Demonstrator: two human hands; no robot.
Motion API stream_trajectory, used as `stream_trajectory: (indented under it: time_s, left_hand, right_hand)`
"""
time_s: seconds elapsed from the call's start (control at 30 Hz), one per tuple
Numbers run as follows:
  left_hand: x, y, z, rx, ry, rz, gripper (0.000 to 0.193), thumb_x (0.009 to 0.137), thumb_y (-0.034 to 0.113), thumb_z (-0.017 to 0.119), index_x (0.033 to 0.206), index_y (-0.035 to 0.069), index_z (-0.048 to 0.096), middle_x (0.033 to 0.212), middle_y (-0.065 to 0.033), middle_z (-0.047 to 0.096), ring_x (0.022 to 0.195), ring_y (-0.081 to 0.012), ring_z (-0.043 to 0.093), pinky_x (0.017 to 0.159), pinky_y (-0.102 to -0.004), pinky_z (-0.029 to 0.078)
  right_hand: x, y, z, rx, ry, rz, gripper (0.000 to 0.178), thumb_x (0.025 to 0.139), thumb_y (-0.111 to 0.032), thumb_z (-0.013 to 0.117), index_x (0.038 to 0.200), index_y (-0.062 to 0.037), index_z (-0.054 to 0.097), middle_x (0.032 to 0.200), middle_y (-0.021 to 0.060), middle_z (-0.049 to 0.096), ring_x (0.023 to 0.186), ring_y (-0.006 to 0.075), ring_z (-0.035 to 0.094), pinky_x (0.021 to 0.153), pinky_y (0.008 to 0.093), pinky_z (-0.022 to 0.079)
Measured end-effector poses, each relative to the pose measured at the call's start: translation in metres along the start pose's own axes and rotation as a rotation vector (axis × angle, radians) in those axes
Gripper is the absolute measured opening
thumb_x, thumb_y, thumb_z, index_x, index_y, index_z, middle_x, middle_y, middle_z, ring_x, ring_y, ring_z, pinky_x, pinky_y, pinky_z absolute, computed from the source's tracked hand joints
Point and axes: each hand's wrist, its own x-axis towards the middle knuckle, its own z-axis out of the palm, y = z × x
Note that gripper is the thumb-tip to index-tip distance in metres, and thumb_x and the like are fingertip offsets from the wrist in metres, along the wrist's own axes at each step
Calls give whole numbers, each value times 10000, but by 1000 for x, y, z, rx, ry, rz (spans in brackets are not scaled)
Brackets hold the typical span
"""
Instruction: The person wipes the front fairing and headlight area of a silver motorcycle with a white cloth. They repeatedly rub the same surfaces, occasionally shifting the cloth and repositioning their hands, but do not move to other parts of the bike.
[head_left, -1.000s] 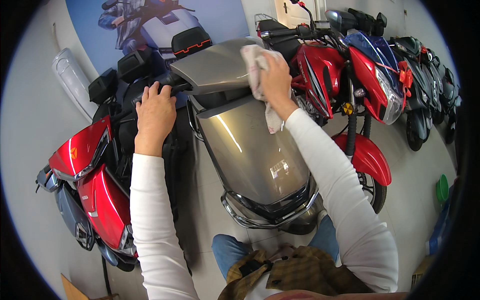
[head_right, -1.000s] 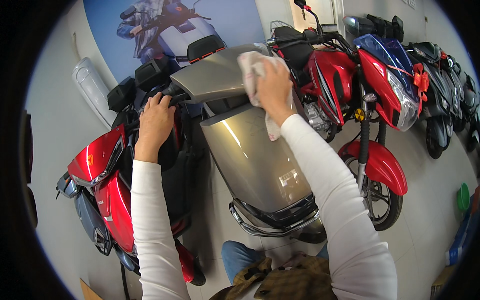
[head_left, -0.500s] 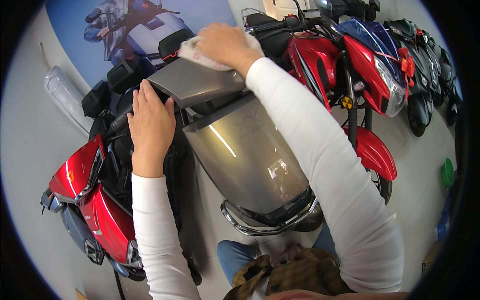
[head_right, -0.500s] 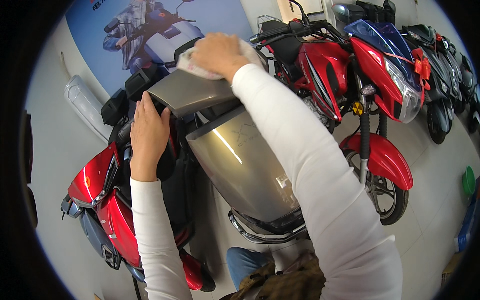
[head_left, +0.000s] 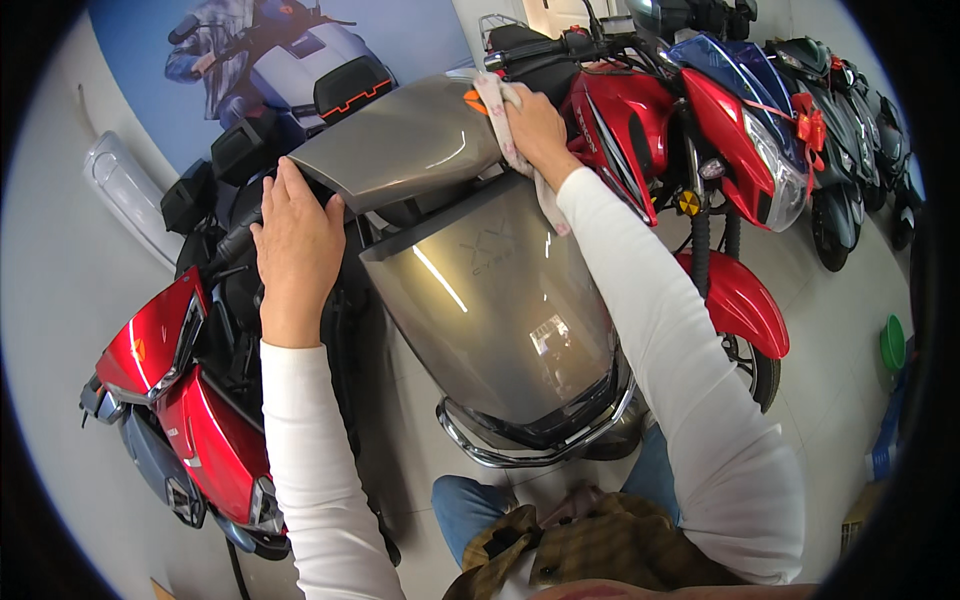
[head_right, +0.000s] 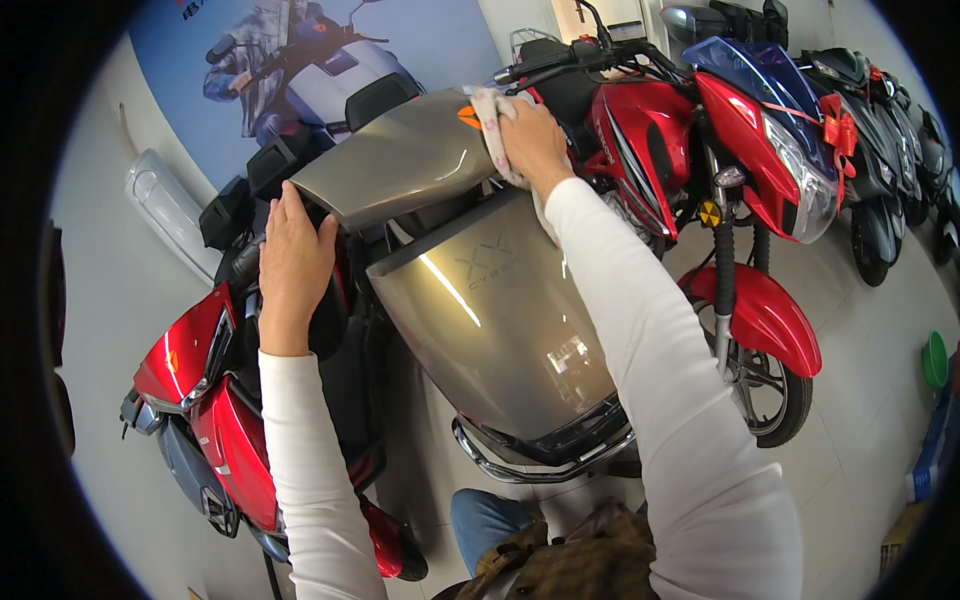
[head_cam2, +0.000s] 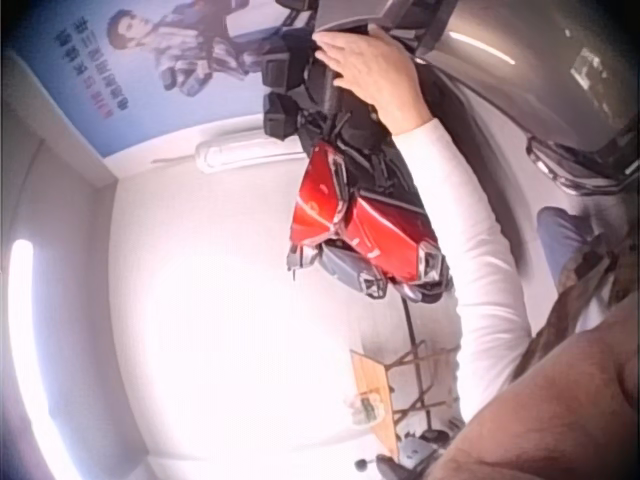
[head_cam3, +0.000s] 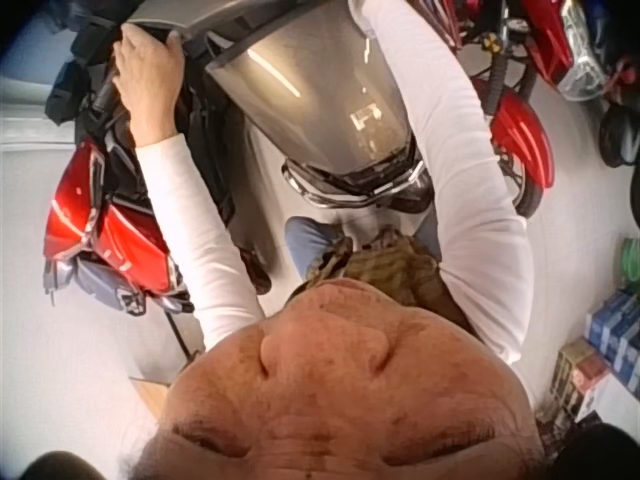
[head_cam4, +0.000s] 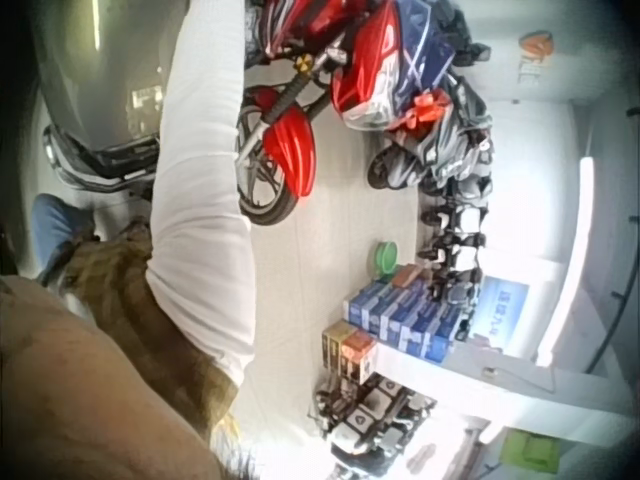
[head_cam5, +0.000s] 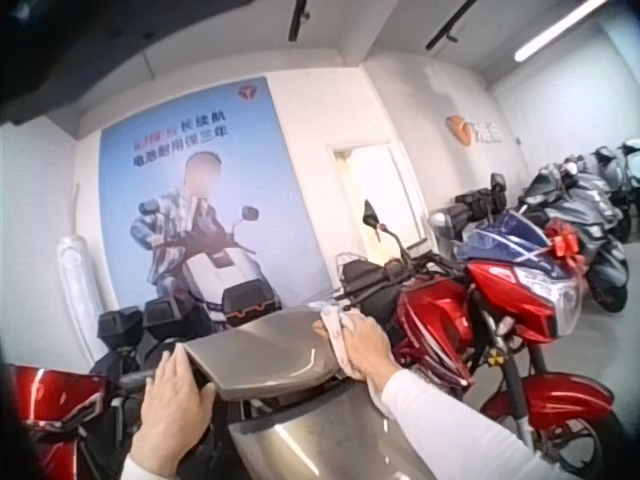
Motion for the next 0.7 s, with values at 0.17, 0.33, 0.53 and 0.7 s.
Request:
stream_trajectory:
  time_s: [0.17, 0.33, 0.53, 0.7]
  left_hand:
    - [7, -15, 8, -74, 27, -20, 733, 957, 255, 653, 1565, 9, 327, 1572, -228, 432, 1518, -386, 336, 1154, -623, 373]
    - [13, -14, 12, -189, 190, 96, 690, 973, 414, 609, 1539, 58, 440, 1610, -181, 417, 1512, -377, 349, 1210, -546, 301]
    - [10, -11, 7, -226, 163, 99, 773, 930, 564, 683, 1507, 83, 501, 1599, -161, 444, 1427, -363, 478, 1136, -459, 427]
    - [9, -12, 7, -224, 168, 107, 756, 927, 547, 704, 1499, 89, 521, 1590, -167, 458, 1391, -370, 521, 1107, -459, 458]
  right_hand:
    - [-50, -10, -5, -105, 46, -113, 425, 927, -259, 628, 1337, -147, 635, 1250, 208, 623, 1162, 425, 594, 979, 507, 500]
    - [-74, -15, -5, -31, 127, -280, 480, 896, -206, 640, 1372, -154, 629, 1272, 192, 607, 1190, 414, 576, 1004, 502, 482]
    - [-15, 33, -1, 20, -26, -62, 416, 933, -254, 572, 1321, -137, 665, 1251, 204, 652, 1159, 424, 615, 973, 518, 505]
    - [42, 76, 21, 126, -128, 91, 391, 966, -341, 496, 1199, -120, 719, 1126, 261, 711, 1076, 465, 659, 924, 529, 509]
